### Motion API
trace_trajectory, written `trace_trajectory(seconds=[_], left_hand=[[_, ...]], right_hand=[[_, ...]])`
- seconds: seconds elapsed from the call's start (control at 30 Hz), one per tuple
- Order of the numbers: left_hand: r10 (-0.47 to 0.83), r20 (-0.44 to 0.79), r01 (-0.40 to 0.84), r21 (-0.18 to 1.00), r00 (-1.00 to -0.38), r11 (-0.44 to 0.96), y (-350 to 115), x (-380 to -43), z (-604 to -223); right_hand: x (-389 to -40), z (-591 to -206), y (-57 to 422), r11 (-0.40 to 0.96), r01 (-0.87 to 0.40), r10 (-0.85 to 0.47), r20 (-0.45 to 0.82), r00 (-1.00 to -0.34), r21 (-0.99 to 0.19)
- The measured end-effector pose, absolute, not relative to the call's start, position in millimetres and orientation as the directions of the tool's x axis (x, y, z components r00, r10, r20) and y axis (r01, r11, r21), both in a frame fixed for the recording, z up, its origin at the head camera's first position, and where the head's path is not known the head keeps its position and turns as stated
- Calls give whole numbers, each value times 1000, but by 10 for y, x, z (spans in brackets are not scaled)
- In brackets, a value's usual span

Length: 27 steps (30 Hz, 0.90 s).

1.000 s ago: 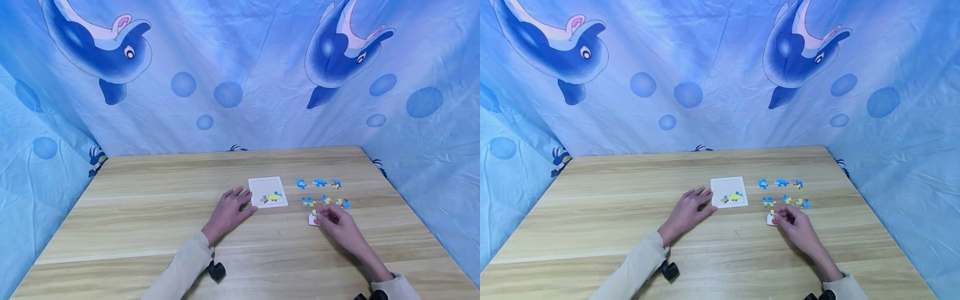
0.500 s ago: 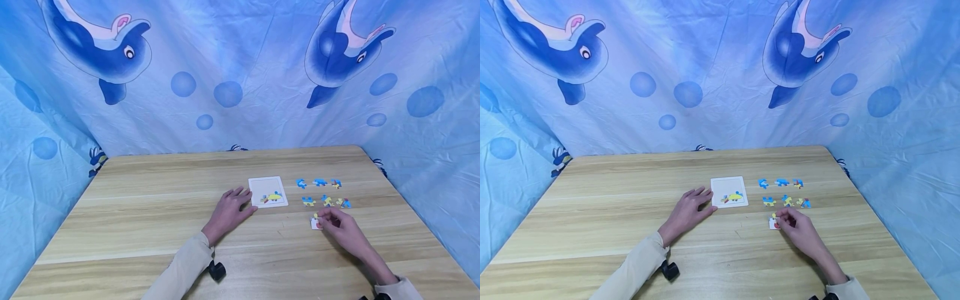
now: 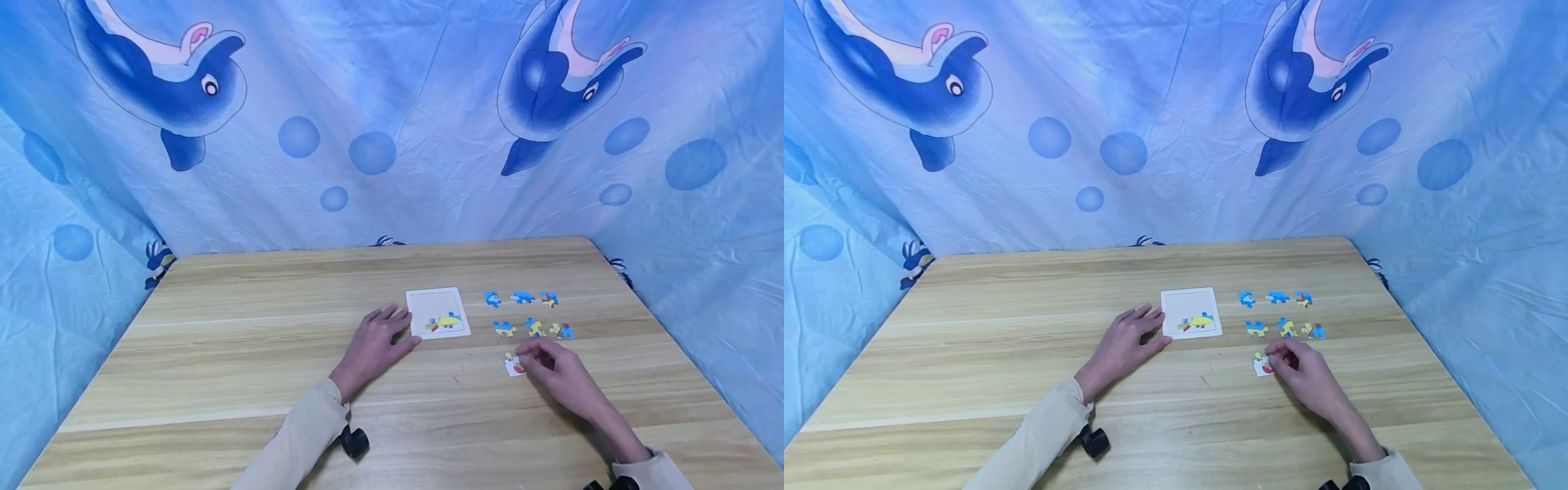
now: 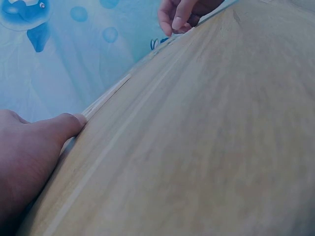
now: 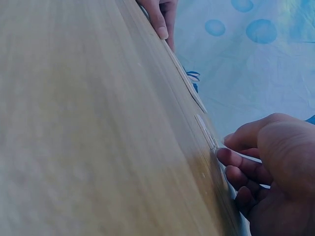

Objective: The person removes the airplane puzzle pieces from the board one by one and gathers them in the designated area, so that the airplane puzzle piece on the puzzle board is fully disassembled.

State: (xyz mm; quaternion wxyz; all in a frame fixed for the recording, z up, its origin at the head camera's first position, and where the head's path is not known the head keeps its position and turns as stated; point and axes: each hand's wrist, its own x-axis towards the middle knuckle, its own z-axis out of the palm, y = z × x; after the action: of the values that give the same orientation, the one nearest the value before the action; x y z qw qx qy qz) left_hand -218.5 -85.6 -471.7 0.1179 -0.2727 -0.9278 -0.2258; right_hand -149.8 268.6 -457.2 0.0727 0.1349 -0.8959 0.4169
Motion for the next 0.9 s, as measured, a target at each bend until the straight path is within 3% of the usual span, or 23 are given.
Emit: trace_trajectory(seconds=[0.47,0.9], left_hand=[[449,331,551,361,-830,752,-858,-2178,-4705],[451,329,552,363,-829,751,-853,-2186,-4708]], right_hand=[[-1513,-4528,2674,624,-294,-148,260,-954,-724],[-1634,-4460,2448,557,-361,-218,288,-932,-748]])
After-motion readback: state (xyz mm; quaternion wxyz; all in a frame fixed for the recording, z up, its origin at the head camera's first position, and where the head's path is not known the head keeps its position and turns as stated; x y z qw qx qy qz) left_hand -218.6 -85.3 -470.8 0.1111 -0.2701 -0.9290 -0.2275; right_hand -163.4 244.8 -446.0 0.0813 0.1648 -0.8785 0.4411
